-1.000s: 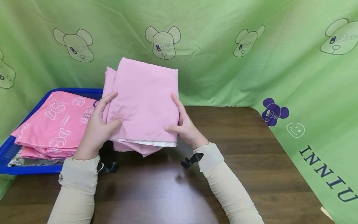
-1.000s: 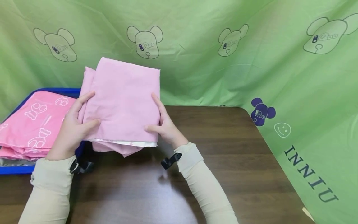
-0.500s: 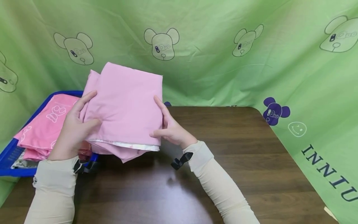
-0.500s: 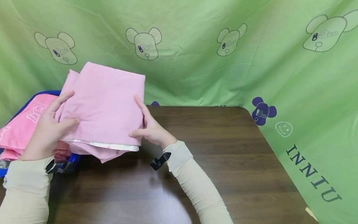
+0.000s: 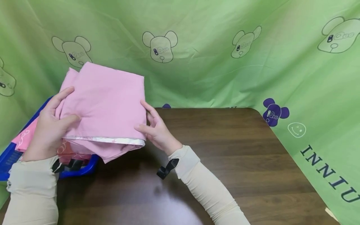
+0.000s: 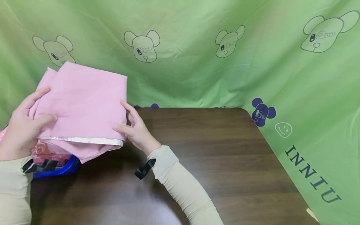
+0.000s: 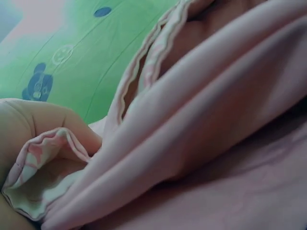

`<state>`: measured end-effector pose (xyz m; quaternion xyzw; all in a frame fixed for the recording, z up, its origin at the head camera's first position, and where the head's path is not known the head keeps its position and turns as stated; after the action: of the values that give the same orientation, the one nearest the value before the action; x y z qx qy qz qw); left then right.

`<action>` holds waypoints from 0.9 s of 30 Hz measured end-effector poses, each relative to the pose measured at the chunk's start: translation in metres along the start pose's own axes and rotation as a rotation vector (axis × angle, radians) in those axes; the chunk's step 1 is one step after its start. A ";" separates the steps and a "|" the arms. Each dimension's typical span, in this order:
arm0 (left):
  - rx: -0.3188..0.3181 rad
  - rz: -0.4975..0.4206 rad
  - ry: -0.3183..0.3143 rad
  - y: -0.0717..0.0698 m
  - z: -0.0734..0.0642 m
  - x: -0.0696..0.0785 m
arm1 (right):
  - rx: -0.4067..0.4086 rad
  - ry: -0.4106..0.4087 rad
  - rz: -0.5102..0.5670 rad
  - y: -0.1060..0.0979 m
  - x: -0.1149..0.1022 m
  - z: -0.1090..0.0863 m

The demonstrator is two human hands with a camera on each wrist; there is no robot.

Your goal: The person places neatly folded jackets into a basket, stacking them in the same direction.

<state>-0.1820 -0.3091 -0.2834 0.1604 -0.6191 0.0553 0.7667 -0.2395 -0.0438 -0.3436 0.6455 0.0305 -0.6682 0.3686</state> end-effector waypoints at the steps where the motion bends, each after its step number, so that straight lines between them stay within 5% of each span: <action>1: 0.008 -0.019 -0.003 -0.003 0.000 -0.001 | -0.001 0.000 0.014 0.003 0.001 0.000; 12: 0.021 -0.161 -0.014 -0.040 0.012 -0.003 | -0.012 0.059 0.120 0.032 0.015 0.003; 19: 0.020 -0.065 -0.072 -0.060 0.019 -0.007 | 0.056 0.125 0.189 0.045 0.031 0.010; 27: 0.070 -0.007 -0.040 -0.081 0.025 -0.007 | 0.085 0.183 0.216 0.060 0.046 0.016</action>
<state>-0.1838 -0.3928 -0.2999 0.1902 -0.6317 0.0709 0.7482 -0.2164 -0.1166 -0.3558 0.7184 -0.0340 -0.5635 0.4066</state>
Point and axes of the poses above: each hand's wrist, its own z-axis towards the middle knuckle, its own y-axis out of the palm, x = y × z, the point moved 5 cm from there along z, towards the middle knuckle, and after that the axes turned 6 degrees about x, right-handed, at the moved point
